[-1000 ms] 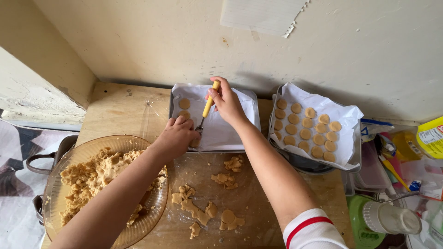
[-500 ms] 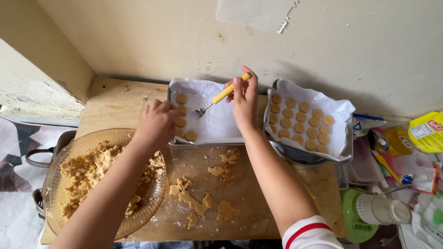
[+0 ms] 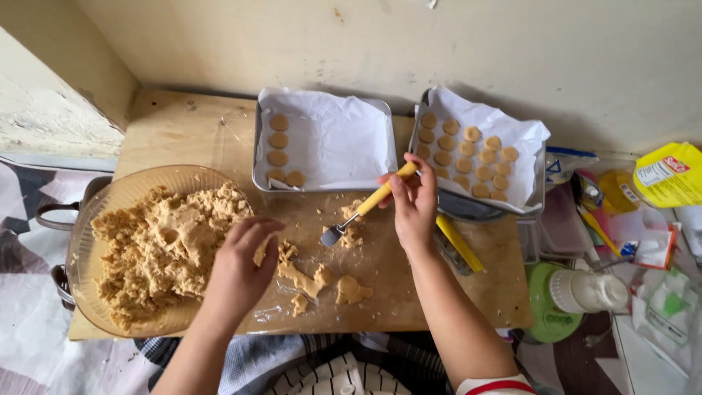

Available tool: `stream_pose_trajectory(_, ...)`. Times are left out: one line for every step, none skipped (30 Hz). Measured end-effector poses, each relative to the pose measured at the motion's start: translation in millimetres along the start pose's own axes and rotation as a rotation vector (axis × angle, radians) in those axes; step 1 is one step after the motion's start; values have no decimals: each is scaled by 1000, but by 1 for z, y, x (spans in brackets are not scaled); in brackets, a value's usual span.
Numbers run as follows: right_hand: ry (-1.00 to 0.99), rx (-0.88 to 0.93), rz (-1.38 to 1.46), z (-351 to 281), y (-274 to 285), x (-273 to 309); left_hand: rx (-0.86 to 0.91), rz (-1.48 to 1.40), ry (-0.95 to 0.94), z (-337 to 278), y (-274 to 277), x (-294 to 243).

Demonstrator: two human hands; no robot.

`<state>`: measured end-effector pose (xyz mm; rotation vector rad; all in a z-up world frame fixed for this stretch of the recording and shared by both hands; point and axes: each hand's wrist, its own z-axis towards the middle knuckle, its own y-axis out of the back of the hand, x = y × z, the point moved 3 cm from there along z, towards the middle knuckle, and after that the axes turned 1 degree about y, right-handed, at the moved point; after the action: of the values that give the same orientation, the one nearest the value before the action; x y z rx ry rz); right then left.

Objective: Transferring small pre-cut dough circles from a work surface to a baking tray using a small tool.

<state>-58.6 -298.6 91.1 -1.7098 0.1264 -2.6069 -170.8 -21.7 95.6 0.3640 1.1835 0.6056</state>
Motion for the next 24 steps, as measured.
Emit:
stream_pose_trajectory(-7, -3, -4, -9, 7, -1, 7, -3, 4, -8, -3, -4)
stream_pose_trajectory(-17, -27, 9, -18, 15, -3, 24, 0, 0, -16, -6, -9)
stream_pose_trajectory(-29, -53, 21, -29, 24, -4, 43, 3, -3, -25, -10, -13)
stream_pose_trajectory(-38, -57, 16, -37, 31, -7, 51, -1, 2, -31, -14, -12)
stream_pose_trajectory(-31, -82, -6, -43, 39, -10, 62, 24, -48, -36, -19, -13)
stream_pose_trajectory(-24, -106, -28, -50, 47, -13, 73, 49, -98, -42, -23, -13)
stream_pose_trajectory(-31, -111, -32, -55, 54, -14, 81, 45, -95, -48, -29, -12)
stream_pose_trajectory(-25, -131, -39, -59, 61, -16, 88, 94, -132, -53, -35, -11)
stream_pose_trajectory(-19, -150, -45, -62, 68, -17, 94, 143, -169, -58, -41, -11)
stream_pose_trajectory(-24, -154, -48, -65, 71, -16, 101, 140, -168, -63, -47, -10)
stream_pose_trajectory(-17, -166, -62, -67, 75, -14, 104, 180, -189, -69, -53, -9)
stream_pose_trajectory(-10, -177, -76, -70, 79, -13, 107, 220, -210, -75, -59, -9)
stream_pose_trajectory(-17, -181, -80, -72, 80, -11, 115, 217, -207, -80, -63, -9)
stream_pose_trajectory(-10, -175, -96, -75, 80, -9, 123, 260, -232, -85, -67, -10)
stream_pose_trajectory(1, -168, -112, -75, 80, -7, 128, 303, -261, -89, -72, -11)
stream_pose_trajectory(-1, -171, -114, -75, 79, -5, 131, 301, -261, -90, -75, -11)
stream_pose_trajectory(8, -170, -135, -76, 76, -3, 127, 326, -281, -93, -78, -11)
stream_pose_trajectory(18, -168, -156, -77, 74, -1, 123, 351, -302, -95, -81, -12)
stream_pose_trajectory(16, -170, -157, -78, 74, -3, 126, 350, -301, -96, -83, -13)
stream_pose_trajectory(19, -164, -157, -78, 74, -5, 124, 375, -307, -97, -84, -14)
stream_pose_trajectory(22, -157, -156, -78, 73, -7, 120, 402, -312, -98, -86, -15)
stream_pose_trajectory(21, -158, -157, -78, 73, -9, 122, 401, -312, -97, -87, -17)
stream_pose_trajectory(23, -155, -174, -78, 72, -11, 112, 419, -304, -97, -87, -18)
stream_pose_trajectory(24, -152, -190, -78, 71, -13, 102, 437, -296, -96, -88, -20)
